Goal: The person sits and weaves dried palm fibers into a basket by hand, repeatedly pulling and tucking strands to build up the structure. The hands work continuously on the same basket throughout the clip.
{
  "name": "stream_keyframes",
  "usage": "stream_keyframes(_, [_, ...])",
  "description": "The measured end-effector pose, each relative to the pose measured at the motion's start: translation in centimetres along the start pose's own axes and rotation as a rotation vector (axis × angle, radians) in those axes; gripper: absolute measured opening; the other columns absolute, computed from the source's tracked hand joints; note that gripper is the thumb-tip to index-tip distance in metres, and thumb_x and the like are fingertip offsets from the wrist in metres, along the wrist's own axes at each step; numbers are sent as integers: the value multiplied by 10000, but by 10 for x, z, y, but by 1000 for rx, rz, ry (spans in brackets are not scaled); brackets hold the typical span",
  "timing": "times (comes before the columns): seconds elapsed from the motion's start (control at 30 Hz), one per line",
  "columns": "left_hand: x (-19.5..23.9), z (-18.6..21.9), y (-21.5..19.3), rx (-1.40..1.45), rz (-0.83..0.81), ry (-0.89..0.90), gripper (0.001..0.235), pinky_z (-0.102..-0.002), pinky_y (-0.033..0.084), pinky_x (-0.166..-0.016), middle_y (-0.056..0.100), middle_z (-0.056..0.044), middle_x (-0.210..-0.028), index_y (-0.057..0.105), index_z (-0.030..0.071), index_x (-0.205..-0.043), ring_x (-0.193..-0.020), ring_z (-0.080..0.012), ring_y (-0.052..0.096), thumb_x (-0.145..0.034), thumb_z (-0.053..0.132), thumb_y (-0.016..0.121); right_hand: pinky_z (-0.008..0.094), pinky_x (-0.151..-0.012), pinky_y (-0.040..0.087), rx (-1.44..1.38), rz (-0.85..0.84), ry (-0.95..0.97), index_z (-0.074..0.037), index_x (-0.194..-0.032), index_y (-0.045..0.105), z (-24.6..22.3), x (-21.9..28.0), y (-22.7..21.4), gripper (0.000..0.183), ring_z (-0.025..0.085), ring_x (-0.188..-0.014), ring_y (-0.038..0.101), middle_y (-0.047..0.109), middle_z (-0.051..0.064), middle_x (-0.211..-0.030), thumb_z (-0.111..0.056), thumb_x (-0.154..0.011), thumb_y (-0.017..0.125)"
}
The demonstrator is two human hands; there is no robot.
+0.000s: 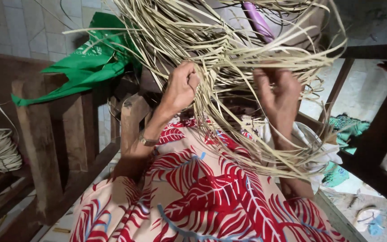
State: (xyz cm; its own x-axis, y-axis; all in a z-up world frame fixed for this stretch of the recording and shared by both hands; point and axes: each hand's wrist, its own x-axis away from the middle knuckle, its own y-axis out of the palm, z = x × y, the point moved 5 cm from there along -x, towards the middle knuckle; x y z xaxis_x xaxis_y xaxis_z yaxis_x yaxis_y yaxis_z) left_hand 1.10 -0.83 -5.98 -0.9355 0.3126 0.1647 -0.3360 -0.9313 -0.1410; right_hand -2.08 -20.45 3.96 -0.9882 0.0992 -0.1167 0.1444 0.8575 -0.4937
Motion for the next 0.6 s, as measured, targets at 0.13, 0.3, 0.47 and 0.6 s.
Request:
stream_keyframes(0.13, [6,22,0,-282,68,160,91,-372,376,-635,456,-130,-688,526,36,-713,-682,-287,473,-770,-6,469,381,-631,453,52,-42,-10,-2,-852,619,-14,6,17,91,317,-670,591,612,164,-751,-87,-868,592])
stream_keyframes(0.3, [11,61,10,-469,118,164,158,-314,367,-670,409,-60,-702,577,43,-742,-708,-226,421,-795,-42,455,355,-703,472,110,-123,-71,-118,-931,642,-22,6,42,124,262,-740,584,606,91,-788,-119,-807,641])
stream_keyframes(0.47, [14,59,20,-475,114,223,171,-335,367,-649,384,-77,-705,534,-21,-770,-699,-231,412,-790,-112,391,376,-704,466,33,-56,-240,-69,-985,601,-2,11,71,165,277,-770,573,609,106,-853,-71,-820,608])
stream_keyframes(0.6, [12,59,19,-453,100,255,165,-347,377,-624,402,-79,-698,522,-13,-782,-681,-231,435,-782,-109,389,351,-678,471,-2,-39,-231,-73,-913,617,-6,6,65,80,249,-717,571,606,89,-777,-81,-839,589])
